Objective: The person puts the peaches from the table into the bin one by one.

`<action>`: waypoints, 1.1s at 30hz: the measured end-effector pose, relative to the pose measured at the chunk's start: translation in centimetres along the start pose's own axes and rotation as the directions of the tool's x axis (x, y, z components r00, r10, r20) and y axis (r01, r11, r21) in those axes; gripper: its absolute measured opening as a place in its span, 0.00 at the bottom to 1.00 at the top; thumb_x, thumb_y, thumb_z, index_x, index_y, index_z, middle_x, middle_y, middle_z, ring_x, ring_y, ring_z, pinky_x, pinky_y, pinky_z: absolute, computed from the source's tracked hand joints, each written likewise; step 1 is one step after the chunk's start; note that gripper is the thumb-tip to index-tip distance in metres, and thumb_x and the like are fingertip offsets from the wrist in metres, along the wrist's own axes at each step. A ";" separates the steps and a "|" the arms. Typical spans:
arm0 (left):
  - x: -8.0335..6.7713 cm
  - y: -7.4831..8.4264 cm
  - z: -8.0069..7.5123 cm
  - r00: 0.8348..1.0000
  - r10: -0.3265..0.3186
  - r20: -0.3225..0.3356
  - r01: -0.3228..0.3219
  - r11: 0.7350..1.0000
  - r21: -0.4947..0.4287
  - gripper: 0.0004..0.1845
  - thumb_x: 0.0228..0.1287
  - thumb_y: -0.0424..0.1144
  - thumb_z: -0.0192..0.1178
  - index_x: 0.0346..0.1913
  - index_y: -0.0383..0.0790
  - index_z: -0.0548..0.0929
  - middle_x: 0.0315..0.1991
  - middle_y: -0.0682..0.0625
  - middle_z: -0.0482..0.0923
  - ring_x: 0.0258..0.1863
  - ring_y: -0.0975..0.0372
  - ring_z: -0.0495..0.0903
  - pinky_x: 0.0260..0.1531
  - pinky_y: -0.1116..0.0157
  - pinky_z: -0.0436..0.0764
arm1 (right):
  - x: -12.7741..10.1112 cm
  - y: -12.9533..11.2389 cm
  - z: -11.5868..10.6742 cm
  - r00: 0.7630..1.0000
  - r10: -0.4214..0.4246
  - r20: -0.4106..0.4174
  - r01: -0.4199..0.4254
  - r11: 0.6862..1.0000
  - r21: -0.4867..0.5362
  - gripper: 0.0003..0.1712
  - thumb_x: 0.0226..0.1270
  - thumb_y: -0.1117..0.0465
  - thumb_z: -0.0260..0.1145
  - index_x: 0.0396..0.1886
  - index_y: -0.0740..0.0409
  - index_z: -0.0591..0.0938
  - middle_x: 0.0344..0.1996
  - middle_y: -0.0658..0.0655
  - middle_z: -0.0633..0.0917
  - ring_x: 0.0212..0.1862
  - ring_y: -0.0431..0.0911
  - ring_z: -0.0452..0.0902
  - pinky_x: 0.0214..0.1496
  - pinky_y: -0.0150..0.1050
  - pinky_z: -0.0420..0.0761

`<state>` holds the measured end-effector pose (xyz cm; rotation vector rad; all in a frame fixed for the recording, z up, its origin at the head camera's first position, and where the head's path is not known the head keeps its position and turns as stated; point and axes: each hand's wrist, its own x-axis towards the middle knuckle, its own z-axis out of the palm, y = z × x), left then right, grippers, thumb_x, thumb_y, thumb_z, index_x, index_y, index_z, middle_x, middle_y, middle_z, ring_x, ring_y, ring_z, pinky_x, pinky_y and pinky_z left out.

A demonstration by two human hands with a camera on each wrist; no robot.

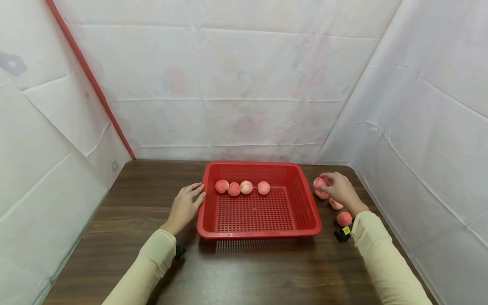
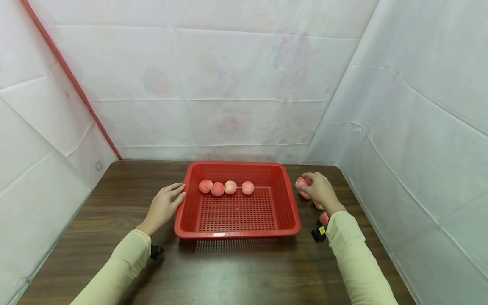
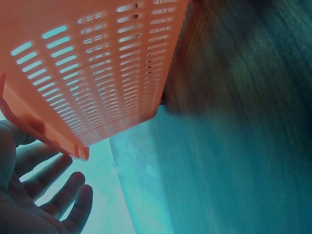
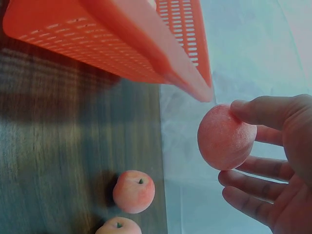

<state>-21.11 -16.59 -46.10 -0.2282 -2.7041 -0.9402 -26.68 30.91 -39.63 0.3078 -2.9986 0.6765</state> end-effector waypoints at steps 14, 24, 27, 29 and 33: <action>0.0 -0.2 -0.4 1.000 0.013 0.005 -0.013 1.000 0.015 0.22 0.68 0.39 0.59 0.61 0.32 0.78 0.60 0.37 0.78 0.59 0.43 0.72 0.60 0.43 0.71 | 0.8 -2.4 -0.6 1.000 -0.001 0.019 0.001 0.999 0.033 0.26 0.65 0.54 0.68 0.59 0.63 0.79 0.47 0.66 0.81 0.48 0.57 0.76 0.48 0.53 0.78; 0.1 0.0 -0.2 1.000 -0.016 0.027 0.015 1.000 0.010 0.22 0.69 0.40 0.59 0.62 0.33 0.78 0.61 0.38 0.77 0.60 0.44 0.73 0.60 0.43 0.71 | 2.1 -4.2 -0.3 0.998 -0.019 0.064 0.017 0.999 0.032 0.26 0.66 0.55 0.67 0.60 0.63 0.78 0.50 0.66 0.81 0.50 0.58 0.77 0.50 0.54 0.77; 0.0 0.1 -0.2 0.999 -0.023 0.031 0.023 1.000 0.003 0.22 0.69 0.41 0.58 0.62 0.33 0.78 0.61 0.38 0.77 0.61 0.44 0.73 0.61 0.44 0.71 | 2.4 -4.6 0.1 0.997 -0.010 0.076 0.008 0.999 0.032 0.26 0.67 0.55 0.66 0.61 0.62 0.78 0.49 0.65 0.81 0.50 0.58 0.77 0.50 0.54 0.78; 0.1 0.2 -0.3 0.999 -0.030 0.036 0.030 1.000 0.000 0.22 0.69 0.41 0.58 0.62 0.33 0.78 0.61 0.39 0.77 0.61 0.44 0.73 0.61 0.44 0.70 | 2.5 -5.0 0.4 0.997 -0.018 0.069 0.016 0.999 0.029 0.25 0.66 0.55 0.66 0.59 0.62 0.79 0.48 0.65 0.81 0.49 0.57 0.77 0.49 0.53 0.78; 0.1 0.3 -0.5 0.999 -0.037 0.038 0.037 0.999 0.001 0.22 0.69 0.41 0.58 0.62 0.33 0.78 0.61 0.39 0.77 0.62 0.44 0.73 0.61 0.43 0.70 | 2.9 -5.9 0.8 0.997 -0.036 0.073 0.034 0.999 0.030 0.24 0.65 0.56 0.67 0.58 0.62 0.80 0.50 0.66 0.82 0.49 0.58 0.77 0.49 0.54 0.77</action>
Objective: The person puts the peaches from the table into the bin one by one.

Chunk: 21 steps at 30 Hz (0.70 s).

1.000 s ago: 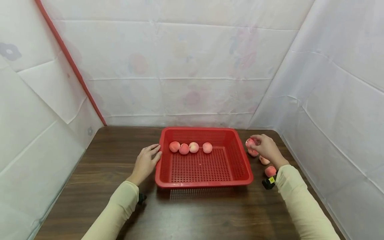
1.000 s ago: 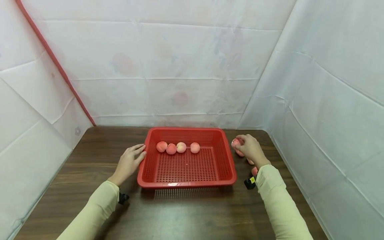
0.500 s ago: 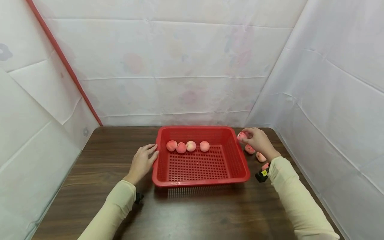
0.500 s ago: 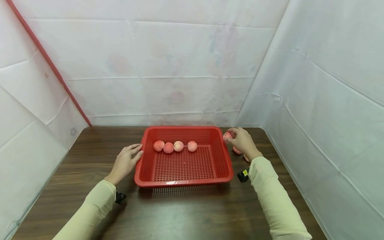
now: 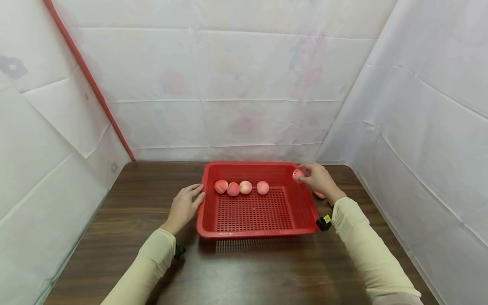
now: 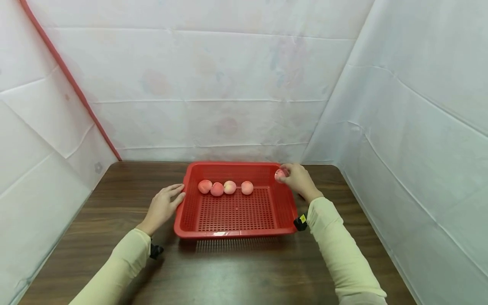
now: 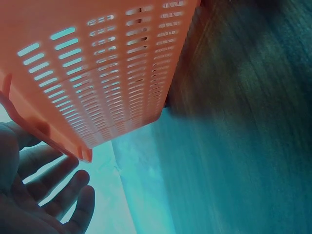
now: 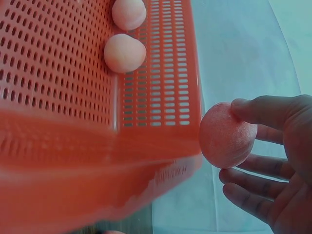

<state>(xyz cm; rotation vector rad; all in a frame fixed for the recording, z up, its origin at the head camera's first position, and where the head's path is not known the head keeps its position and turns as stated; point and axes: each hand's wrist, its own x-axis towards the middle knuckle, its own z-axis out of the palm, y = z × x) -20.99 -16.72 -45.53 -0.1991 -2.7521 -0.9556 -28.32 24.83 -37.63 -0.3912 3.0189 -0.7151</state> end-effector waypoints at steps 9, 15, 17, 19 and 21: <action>-0.1 -0.1 -0.1 1.000 0.000 -0.020 -0.001 1.000 -0.008 0.22 0.69 0.41 0.59 0.62 0.35 0.78 0.62 0.39 0.76 0.63 0.46 0.72 0.61 0.44 0.70 | 1.3 -1.4 0.8 1.000 -0.012 0.014 0.012 0.999 0.031 0.27 0.65 0.55 0.68 0.60 0.63 0.79 0.54 0.66 0.82 0.53 0.58 0.78 0.54 0.55 0.77; -0.1 -0.1 -0.1 1.000 0.000 -0.015 0.000 1.000 -0.011 0.22 0.69 0.41 0.59 0.62 0.34 0.78 0.62 0.39 0.77 0.63 0.45 0.72 0.62 0.44 0.70 | 1.9 -1.6 1.6 0.999 -0.004 0.032 0.003 1.000 0.028 0.25 0.62 0.57 0.70 0.57 0.62 0.81 0.52 0.65 0.83 0.52 0.57 0.78 0.53 0.54 0.77; -0.1 -0.1 0.0 1.000 0.001 -0.015 -0.001 1.000 -0.011 0.22 0.69 0.41 0.59 0.62 0.34 0.78 0.62 0.39 0.77 0.63 0.45 0.72 0.62 0.44 0.70 | 2.1 -1.6 1.9 0.999 0.001 0.045 -0.002 1.000 0.028 0.25 0.61 0.58 0.71 0.57 0.62 0.81 0.51 0.65 0.83 0.51 0.57 0.79 0.54 0.53 0.78; -0.1 -0.1 0.0 1.000 0.003 -0.014 -0.003 1.000 -0.014 0.22 0.69 0.41 0.59 0.62 0.34 0.78 0.62 0.39 0.77 0.63 0.45 0.72 0.62 0.44 0.70 | 2.3 -1.6 2.2 0.998 0.009 0.061 -0.012 0.999 0.038 0.24 0.61 0.59 0.71 0.56 0.63 0.81 0.51 0.65 0.83 0.51 0.56 0.79 0.54 0.53 0.78; -0.1 0.0 0.0 1.000 0.005 -0.013 -0.005 1.000 -0.013 0.22 0.69 0.41 0.59 0.62 0.34 0.78 0.62 0.39 0.77 0.62 0.45 0.72 0.62 0.44 0.70 | 2.5 -1.5 2.5 0.997 0.022 0.078 -0.026 0.998 0.049 0.24 0.61 0.59 0.70 0.56 0.63 0.81 0.51 0.64 0.83 0.50 0.55 0.79 0.55 0.52 0.78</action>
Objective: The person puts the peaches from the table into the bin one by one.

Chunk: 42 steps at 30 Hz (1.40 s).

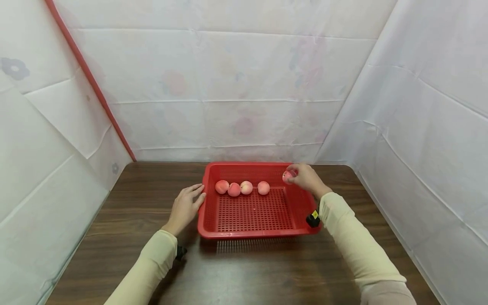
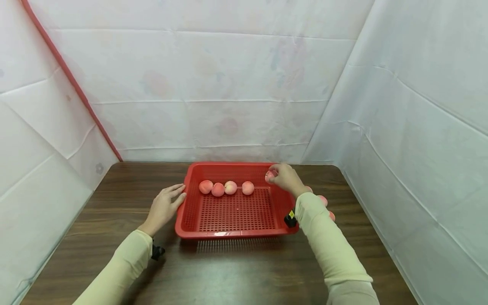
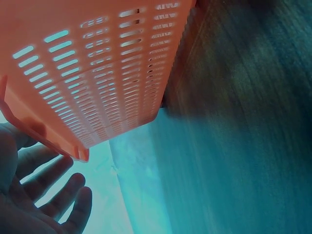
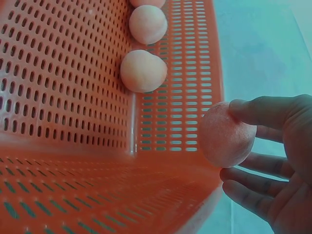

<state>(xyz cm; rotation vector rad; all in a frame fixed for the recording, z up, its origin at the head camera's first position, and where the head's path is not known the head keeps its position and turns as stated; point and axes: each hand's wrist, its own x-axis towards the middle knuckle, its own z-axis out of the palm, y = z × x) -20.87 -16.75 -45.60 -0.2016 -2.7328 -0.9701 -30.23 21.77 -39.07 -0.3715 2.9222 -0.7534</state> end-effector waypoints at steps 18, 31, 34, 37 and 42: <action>0.1 -0.1 0.1 1.000 0.018 -0.019 -0.018 1.000 0.011 0.21 0.68 0.40 0.59 0.61 0.34 0.79 0.61 0.39 0.78 0.60 0.45 0.73 0.61 0.44 0.70 | 1.7 -0.1 2.1 0.996 0.005 0.094 0.000 0.998 -0.059 0.23 0.62 0.59 0.69 0.56 0.63 0.81 0.51 0.62 0.84 0.46 0.51 0.77 0.52 0.48 0.77; 0.1 -0.1 0.2 1.000 0.020 -0.015 -0.020 1.000 0.013 0.22 0.68 0.41 0.60 0.61 0.33 0.79 0.60 0.40 0.78 0.60 0.45 0.73 0.61 0.44 0.71 | 2.3 -0.2 3.3 0.990 0.006 0.142 0.016 0.988 -0.155 0.25 0.61 0.59 0.69 0.57 0.64 0.80 0.50 0.63 0.84 0.45 0.51 0.77 0.50 0.47 0.77; 0.1 -0.2 0.2 1.000 0.022 -0.016 -0.022 1.000 0.016 0.22 0.68 0.41 0.60 0.61 0.34 0.79 0.60 0.40 0.78 0.60 0.45 0.72 0.61 0.44 0.71 | 2.6 -0.2 3.8 0.988 0.012 0.154 0.013 0.987 -0.160 0.25 0.61 0.59 0.69 0.57 0.64 0.80 0.52 0.64 0.84 0.49 0.53 0.79 0.53 0.49 0.78; 0.1 -0.3 0.2 1.000 0.027 -0.012 -0.026 0.999 0.018 0.22 0.68 0.41 0.61 0.61 0.34 0.79 0.60 0.40 0.79 0.60 0.46 0.73 0.60 0.45 0.71 | 2.9 0.1 4.5 0.985 0.015 0.174 0.015 0.986 -0.168 0.24 0.62 0.59 0.68 0.57 0.64 0.80 0.52 0.63 0.83 0.50 0.53 0.78 0.53 0.49 0.78; 0.2 -0.4 0.3 0.999 0.037 -0.022 -0.036 0.999 0.022 0.22 0.67 0.41 0.61 0.60 0.34 0.80 0.59 0.41 0.79 0.59 0.46 0.73 0.60 0.46 0.72 | 3.3 0.2 5.4 0.982 0.014 0.190 0.022 0.983 -0.184 0.22 0.61 0.59 0.68 0.55 0.63 0.81 0.50 0.62 0.84 0.50 0.52 0.77 0.55 0.49 0.78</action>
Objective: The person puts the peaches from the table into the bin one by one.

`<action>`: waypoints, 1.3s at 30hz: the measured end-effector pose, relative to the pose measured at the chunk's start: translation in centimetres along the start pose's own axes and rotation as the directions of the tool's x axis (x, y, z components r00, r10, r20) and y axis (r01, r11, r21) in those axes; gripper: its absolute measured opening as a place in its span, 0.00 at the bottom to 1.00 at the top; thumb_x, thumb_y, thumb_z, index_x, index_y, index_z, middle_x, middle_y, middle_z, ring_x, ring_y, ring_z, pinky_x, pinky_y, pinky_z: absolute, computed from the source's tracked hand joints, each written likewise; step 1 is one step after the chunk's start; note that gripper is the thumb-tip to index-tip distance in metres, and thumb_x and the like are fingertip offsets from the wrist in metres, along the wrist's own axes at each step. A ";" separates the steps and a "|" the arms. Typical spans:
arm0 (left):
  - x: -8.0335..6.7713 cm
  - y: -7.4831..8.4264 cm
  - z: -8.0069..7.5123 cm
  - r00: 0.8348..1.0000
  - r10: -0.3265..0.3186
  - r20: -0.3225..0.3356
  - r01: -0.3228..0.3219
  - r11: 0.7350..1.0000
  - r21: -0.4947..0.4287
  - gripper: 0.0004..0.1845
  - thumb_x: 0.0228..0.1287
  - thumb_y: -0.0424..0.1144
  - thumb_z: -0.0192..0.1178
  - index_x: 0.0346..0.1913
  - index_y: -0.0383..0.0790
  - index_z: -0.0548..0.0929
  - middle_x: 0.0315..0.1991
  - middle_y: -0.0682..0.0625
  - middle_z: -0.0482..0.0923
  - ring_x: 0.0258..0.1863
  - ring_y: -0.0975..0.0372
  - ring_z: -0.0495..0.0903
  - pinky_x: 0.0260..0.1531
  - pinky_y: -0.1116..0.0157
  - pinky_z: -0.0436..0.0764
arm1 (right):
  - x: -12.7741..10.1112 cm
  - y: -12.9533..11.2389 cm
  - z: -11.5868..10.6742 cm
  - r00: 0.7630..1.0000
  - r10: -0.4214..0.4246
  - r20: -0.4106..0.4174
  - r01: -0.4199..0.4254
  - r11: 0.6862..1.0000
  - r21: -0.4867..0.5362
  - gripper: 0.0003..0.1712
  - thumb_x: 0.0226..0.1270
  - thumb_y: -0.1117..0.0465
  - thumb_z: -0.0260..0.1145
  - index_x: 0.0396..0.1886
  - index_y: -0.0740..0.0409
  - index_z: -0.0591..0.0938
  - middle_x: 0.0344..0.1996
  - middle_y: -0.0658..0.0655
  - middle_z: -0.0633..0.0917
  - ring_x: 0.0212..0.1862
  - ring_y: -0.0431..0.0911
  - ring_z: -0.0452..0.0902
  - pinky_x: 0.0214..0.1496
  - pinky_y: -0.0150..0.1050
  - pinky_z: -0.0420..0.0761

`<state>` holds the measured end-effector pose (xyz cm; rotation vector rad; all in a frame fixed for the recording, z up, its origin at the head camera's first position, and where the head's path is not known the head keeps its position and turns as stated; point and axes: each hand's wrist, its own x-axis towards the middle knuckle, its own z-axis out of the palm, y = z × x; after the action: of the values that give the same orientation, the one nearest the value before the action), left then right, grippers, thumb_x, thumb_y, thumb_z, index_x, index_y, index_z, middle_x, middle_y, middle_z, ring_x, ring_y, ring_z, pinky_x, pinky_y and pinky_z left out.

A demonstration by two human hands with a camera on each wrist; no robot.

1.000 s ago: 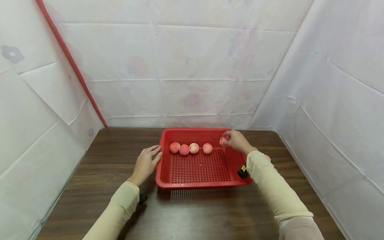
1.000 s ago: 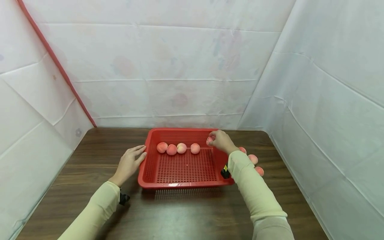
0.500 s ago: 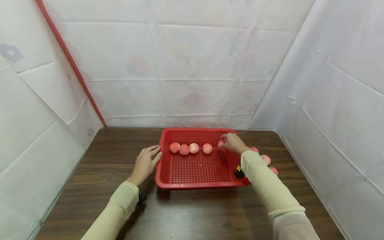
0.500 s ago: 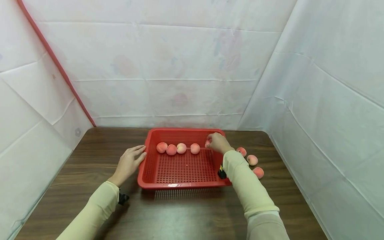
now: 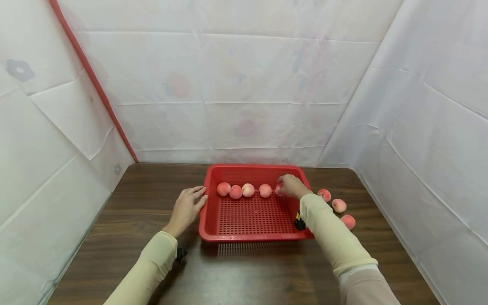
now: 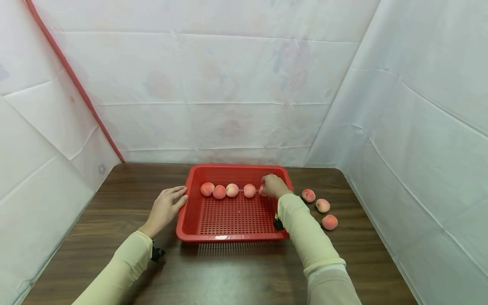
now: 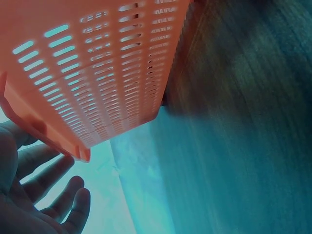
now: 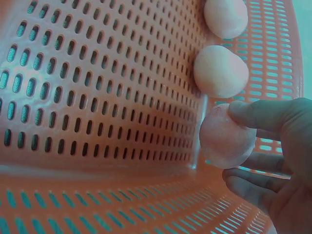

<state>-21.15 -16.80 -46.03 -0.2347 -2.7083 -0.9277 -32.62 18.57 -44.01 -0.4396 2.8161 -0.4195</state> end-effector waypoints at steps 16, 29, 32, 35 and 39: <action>-0.1 0.2 0.4 1.000 0.015 -0.016 -0.015 1.000 -0.006 0.21 0.67 0.41 0.61 0.59 0.34 0.81 0.58 0.41 0.80 0.58 0.46 0.74 0.60 0.46 0.72 | -0.4 0.5 1.8 1.000 -0.013 -0.022 0.012 1.000 -0.024 0.18 0.63 0.63 0.64 0.53 0.61 0.82 0.52 0.63 0.81 0.52 0.55 0.76 0.50 0.48 0.79; -0.2 0.1 0.1 1.000 -0.009 -0.012 0.009 1.000 -0.012 0.21 0.68 0.41 0.60 0.60 0.34 0.80 0.60 0.40 0.79 0.59 0.46 0.74 0.60 0.45 0.72 | -0.4 0.2 1.9 0.995 -0.043 -0.087 0.031 0.991 -0.132 0.19 0.63 0.63 0.64 0.54 0.63 0.81 0.50 0.65 0.80 0.46 0.54 0.77 0.45 0.46 0.78; -0.2 0.2 0.1 1.000 -0.011 -0.006 0.011 1.000 -0.013 0.21 0.68 0.41 0.60 0.60 0.34 0.79 0.60 0.40 0.79 0.60 0.46 0.74 0.60 0.45 0.72 | -0.4 0.1 1.8 0.994 -0.053 -0.091 0.039 0.988 -0.150 0.19 0.63 0.63 0.64 0.54 0.63 0.81 0.50 0.65 0.80 0.46 0.54 0.77 0.46 0.46 0.78; -0.2 0.1 0.1 1.000 -0.017 -0.006 0.017 1.000 -0.012 0.21 0.68 0.41 0.60 0.60 0.34 0.80 0.60 0.41 0.79 0.60 0.46 0.74 0.60 0.45 0.72 | -0.5 0.0 1.7 0.994 -0.063 -0.085 0.050 0.987 -0.151 0.19 0.63 0.62 0.65 0.54 0.63 0.81 0.49 0.65 0.80 0.47 0.54 0.77 0.47 0.46 0.78; -0.1 0.0 0.1 1.000 -0.019 -0.008 0.019 1.000 -0.010 0.21 0.68 0.41 0.61 0.60 0.35 0.79 0.60 0.41 0.79 0.60 0.47 0.73 0.60 0.45 0.72 | -0.4 -0.1 1.5 0.993 -0.078 -0.089 0.064 0.987 -0.147 0.20 0.62 0.62 0.66 0.54 0.64 0.81 0.48 0.65 0.81 0.47 0.55 0.77 0.48 0.48 0.78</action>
<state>-21.04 -16.72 -46.19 -0.2073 -2.7035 -0.9454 -31.73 18.24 -45.23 -0.5654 2.9415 -0.2579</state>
